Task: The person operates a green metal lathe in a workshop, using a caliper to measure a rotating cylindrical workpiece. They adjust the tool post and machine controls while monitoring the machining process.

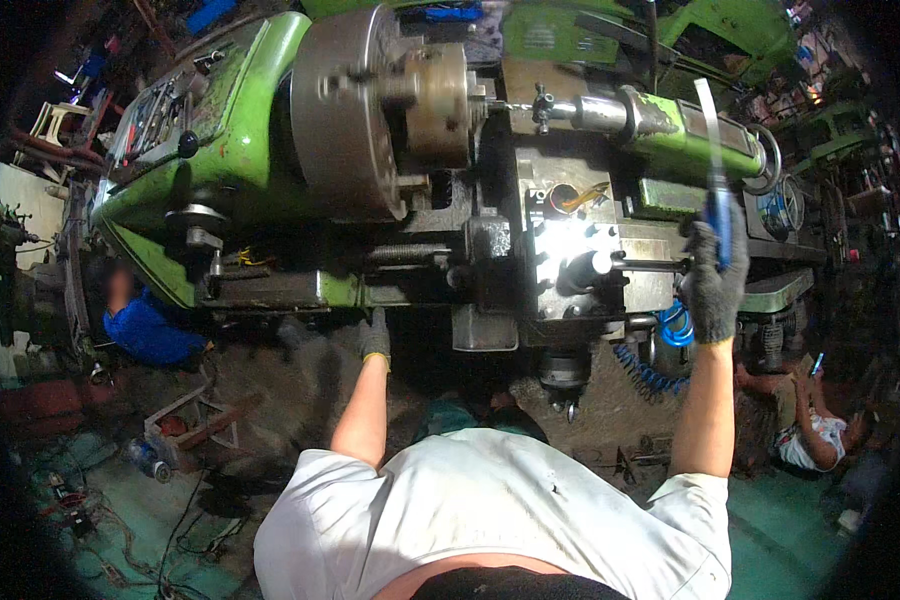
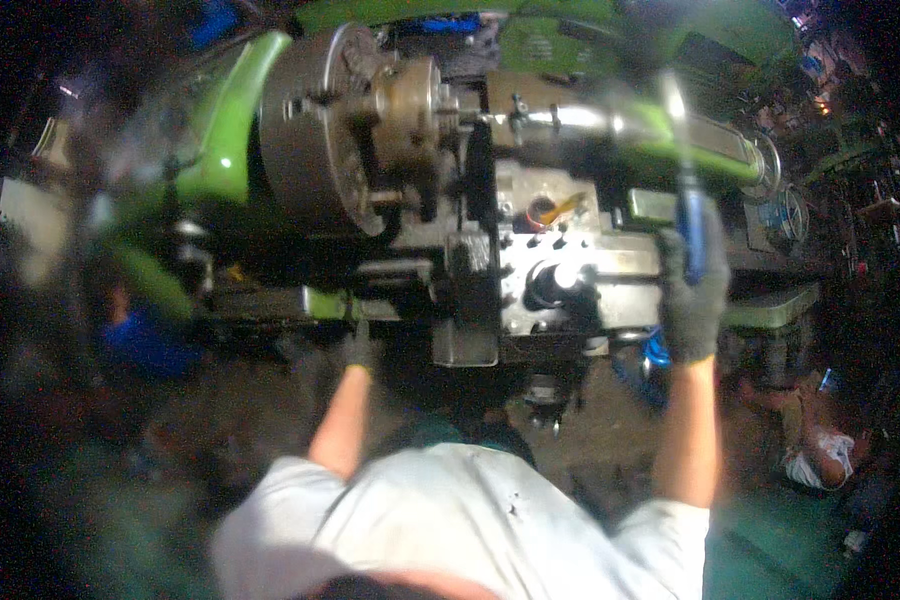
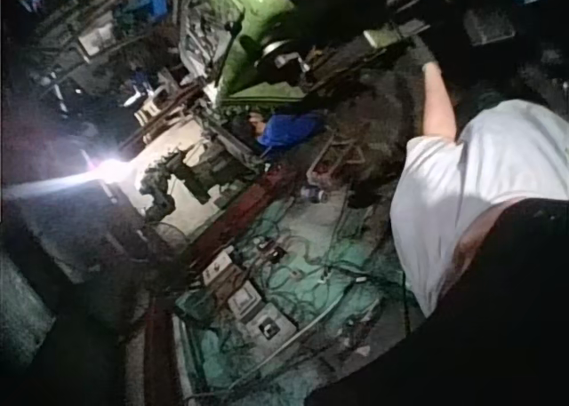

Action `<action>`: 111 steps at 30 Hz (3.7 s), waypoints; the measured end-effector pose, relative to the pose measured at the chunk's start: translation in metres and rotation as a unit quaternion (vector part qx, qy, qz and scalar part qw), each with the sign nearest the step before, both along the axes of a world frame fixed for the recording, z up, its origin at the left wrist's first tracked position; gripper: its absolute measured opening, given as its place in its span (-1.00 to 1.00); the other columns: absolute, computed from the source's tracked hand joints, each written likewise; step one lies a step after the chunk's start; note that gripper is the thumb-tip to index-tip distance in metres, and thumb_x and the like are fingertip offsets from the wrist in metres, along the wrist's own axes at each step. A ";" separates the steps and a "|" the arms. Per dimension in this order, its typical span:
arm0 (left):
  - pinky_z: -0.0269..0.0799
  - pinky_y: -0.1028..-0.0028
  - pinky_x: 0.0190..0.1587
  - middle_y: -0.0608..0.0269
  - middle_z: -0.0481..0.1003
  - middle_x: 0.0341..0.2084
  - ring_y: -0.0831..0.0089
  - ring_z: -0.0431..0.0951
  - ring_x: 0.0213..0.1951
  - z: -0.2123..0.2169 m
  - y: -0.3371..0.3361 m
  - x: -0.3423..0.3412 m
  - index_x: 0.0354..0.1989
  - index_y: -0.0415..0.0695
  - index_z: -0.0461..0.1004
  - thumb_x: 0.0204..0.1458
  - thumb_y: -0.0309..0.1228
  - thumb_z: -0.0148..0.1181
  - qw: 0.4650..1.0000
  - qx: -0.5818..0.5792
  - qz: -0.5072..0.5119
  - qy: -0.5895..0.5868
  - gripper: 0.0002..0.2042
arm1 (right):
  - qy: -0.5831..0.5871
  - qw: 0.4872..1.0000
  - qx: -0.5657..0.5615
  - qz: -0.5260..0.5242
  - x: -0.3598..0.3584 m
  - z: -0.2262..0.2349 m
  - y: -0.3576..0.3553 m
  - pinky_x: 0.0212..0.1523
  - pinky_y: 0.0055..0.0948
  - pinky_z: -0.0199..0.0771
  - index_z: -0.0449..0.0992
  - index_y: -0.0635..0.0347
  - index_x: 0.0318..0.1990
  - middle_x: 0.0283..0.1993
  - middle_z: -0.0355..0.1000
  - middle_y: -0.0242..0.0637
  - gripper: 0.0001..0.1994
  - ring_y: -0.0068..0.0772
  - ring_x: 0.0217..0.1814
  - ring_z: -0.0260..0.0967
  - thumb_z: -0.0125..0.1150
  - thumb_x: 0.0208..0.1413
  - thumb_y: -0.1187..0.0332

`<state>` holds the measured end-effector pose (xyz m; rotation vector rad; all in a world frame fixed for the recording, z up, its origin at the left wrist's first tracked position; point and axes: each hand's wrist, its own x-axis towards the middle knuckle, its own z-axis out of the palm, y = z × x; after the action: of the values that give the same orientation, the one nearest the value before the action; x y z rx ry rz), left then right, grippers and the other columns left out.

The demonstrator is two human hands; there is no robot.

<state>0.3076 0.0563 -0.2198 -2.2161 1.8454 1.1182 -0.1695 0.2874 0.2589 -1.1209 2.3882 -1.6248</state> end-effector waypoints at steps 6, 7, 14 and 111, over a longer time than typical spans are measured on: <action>0.16 0.08 0.44 -0.30 0.29 0.38 -0.22 0.26 0.41 -0.009 0.009 -0.008 0.43 -0.35 0.24 0.13 0.36 0.03 0.979 0.011 0.152 0.133 -0.02 | 0.220 0.966 0.135 0.000 0.016 -0.022 -0.010 0.03 -0.26 0.59 0.41 0.19 0.35 0.08 0.60 0.03 -0.43 -0.18 0.00 0.63 0.38 0.26 0.19; 0.16 0.08 0.44 -0.30 0.28 0.39 -0.21 0.25 0.42 -0.010 0.011 -0.008 0.43 -0.36 0.23 0.14 0.35 0.04 0.976 0.005 0.161 0.149 -0.02 | 0.197 0.970 0.143 -0.005 0.017 -0.021 -0.010 0.03 -0.26 0.59 0.42 0.18 0.34 0.08 0.59 0.04 -0.43 -0.15 0.01 0.63 0.39 0.25 0.19; 0.16 0.10 0.44 -0.29 0.21 0.43 -0.18 0.20 0.45 -0.039 0.004 0.009 0.45 -0.35 0.19 0.17 0.24 0.11 0.995 -0.092 -0.018 0.025 -0.08 | 0.147 0.970 0.191 0.013 0.026 -0.006 -0.012 0.17 -0.26 0.51 0.41 0.24 0.34 0.13 0.56 0.02 -0.40 -0.17 0.15 0.56 0.43 0.20 0.23; 0.37 0.02 0.24 -0.17 0.48 0.20 -0.14 0.48 0.21 0.061 0.020 -0.010 0.33 -0.05 0.39 0.20 0.13 0.15 0.986 -0.158 0.040 0.030 -0.35 | 0.260 0.926 0.112 0.250 -0.094 -0.086 -0.223 -0.14 -0.32 0.55 0.61 0.23 0.11 -0.18 0.64 -0.14 -0.68 -0.24 -0.17 0.59 0.29 0.22 0.36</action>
<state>0.2976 0.0766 -0.1585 -2.4654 2.1058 0.9723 -0.2632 0.0640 0.1724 -2.0904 2.1707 -0.9467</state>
